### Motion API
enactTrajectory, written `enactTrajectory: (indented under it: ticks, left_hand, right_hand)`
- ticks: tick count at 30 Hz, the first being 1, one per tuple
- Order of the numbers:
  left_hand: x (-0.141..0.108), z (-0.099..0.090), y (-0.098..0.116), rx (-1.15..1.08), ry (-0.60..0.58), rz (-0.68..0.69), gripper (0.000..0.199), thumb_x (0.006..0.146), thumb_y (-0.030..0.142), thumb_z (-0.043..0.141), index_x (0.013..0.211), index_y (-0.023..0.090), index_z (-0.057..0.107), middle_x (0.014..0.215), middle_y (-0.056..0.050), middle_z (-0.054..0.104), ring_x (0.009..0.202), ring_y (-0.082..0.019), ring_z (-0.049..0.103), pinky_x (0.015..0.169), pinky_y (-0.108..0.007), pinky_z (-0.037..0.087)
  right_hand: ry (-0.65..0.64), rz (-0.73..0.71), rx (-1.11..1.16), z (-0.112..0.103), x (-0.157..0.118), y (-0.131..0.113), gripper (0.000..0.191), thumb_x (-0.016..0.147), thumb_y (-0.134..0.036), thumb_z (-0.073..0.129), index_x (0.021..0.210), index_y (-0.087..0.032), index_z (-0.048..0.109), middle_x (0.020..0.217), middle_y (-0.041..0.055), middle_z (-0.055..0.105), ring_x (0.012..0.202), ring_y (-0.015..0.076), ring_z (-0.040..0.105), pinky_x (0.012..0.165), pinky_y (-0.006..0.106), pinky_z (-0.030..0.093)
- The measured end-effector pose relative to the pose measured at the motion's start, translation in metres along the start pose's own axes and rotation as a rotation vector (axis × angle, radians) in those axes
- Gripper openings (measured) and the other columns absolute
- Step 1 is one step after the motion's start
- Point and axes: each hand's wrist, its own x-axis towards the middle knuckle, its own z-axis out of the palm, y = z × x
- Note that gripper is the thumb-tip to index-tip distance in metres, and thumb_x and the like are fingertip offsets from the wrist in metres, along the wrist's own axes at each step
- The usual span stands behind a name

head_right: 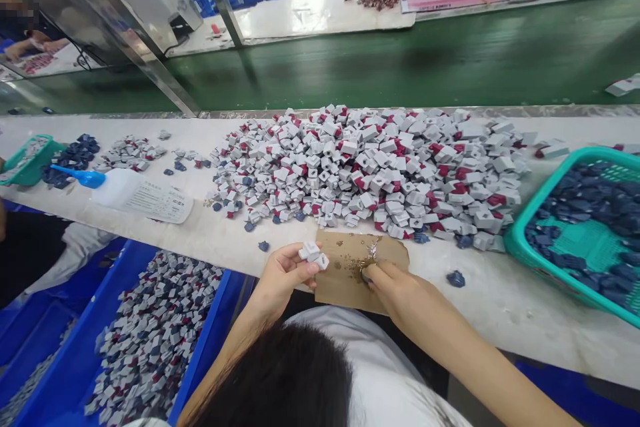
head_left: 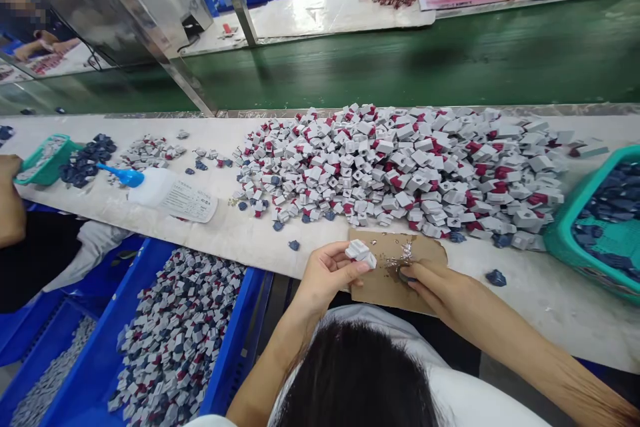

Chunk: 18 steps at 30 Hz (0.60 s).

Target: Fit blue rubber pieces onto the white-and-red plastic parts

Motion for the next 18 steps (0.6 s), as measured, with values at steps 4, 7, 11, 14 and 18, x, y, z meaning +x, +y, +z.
enactTrajectory:
  ticks: [4, 7, 11, 14, 18]
  left_hand:
    - [-0.001, 0.002, -0.002, -0.013, 0.001, -0.004, 0.04, 0.051, 0.029, 0.084, 0.086, 0.015, 0.07, 0.076, -0.004, 0.071, 0.072, -0.015, 0.064, 0.054, -0.02, 0.049]
    - [-0.001, 0.003, -0.002, -0.026, -0.024, 0.014, 0.038, 0.051, 0.028, 0.084, 0.084, 0.015, 0.07, 0.075, -0.003, 0.071, 0.07, -0.014, 0.064, 0.056, -0.02, 0.05]
    - [-0.004, 0.008, -0.001, -0.033, -0.066, 0.04, 0.035, 0.052, 0.025, 0.084, 0.08, 0.015, 0.068, 0.074, -0.002, 0.07, 0.068, -0.013, 0.063, 0.056, -0.021, 0.05]
    - [-0.007, 0.012, 0.001, -0.041, -0.108, 0.047, 0.033, 0.051, 0.024, 0.084, 0.078, 0.015, 0.066, 0.072, -0.001, 0.069, 0.063, -0.011, 0.061, 0.055, -0.02, 0.049]
    - [-0.01, 0.015, 0.001, -0.047, -0.162, 0.063, 0.033, 0.051, 0.024, 0.084, 0.076, 0.015, 0.065, 0.067, 0.002, 0.066, 0.054, -0.007, 0.057, 0.059, -0.02, 0.049]
  right_hand:
    - [-0.011, 0.018, -0.023, -0.003, 0.004, -0.003, 0.022, 0.092, -0.021, 0.036, 0.087, -0.02, 0.057, 0.078, 0.006, 0.061, 0.065, 0.0159, 0.059, 0.056, 0.024, 0.045]
    - [-0.048, 0.004, 0.03, -0.011, 0.009, -0.005, 0.023, 0.092, -0.022, 0.036, 0.087, -0.02, 0.058, 0.078, 0.0053, 0.062, 0.065, 0.016, 0.059, 0.055, 0.024, 0.045]
    - [0.11, -0.004, 0.208, -0.034, 0.013, -0.019, 0.017, 0.091, -0.029, 0.045, 0.095, -0.021, 0.059, 0.082, 0.0037, 0.064, 0.068, 0.0159, 0.061, 0.055, 0.024, 0.048]
    - [0.336, 0.042, 0.351, -0.049, 0.014, -0.038, 0.016, 0.088, -0.034, 0.053, 0.099, -0.024, 0.059, 0.085, 0.003, 0.065, 0.069, 0.015, 0.062, 0.054, 0.022, 0.051]
    - [0.414, 0.026, 0.408, -0.052, 0.017, -0.057, 0.015, 0.086, -0.033, 0.058, 0.097, -0.023, 0.062, 0.085, 0.0023, 0.066, 0.073, 0.0136, 0.064, 0.059, 0.019, 0.053]
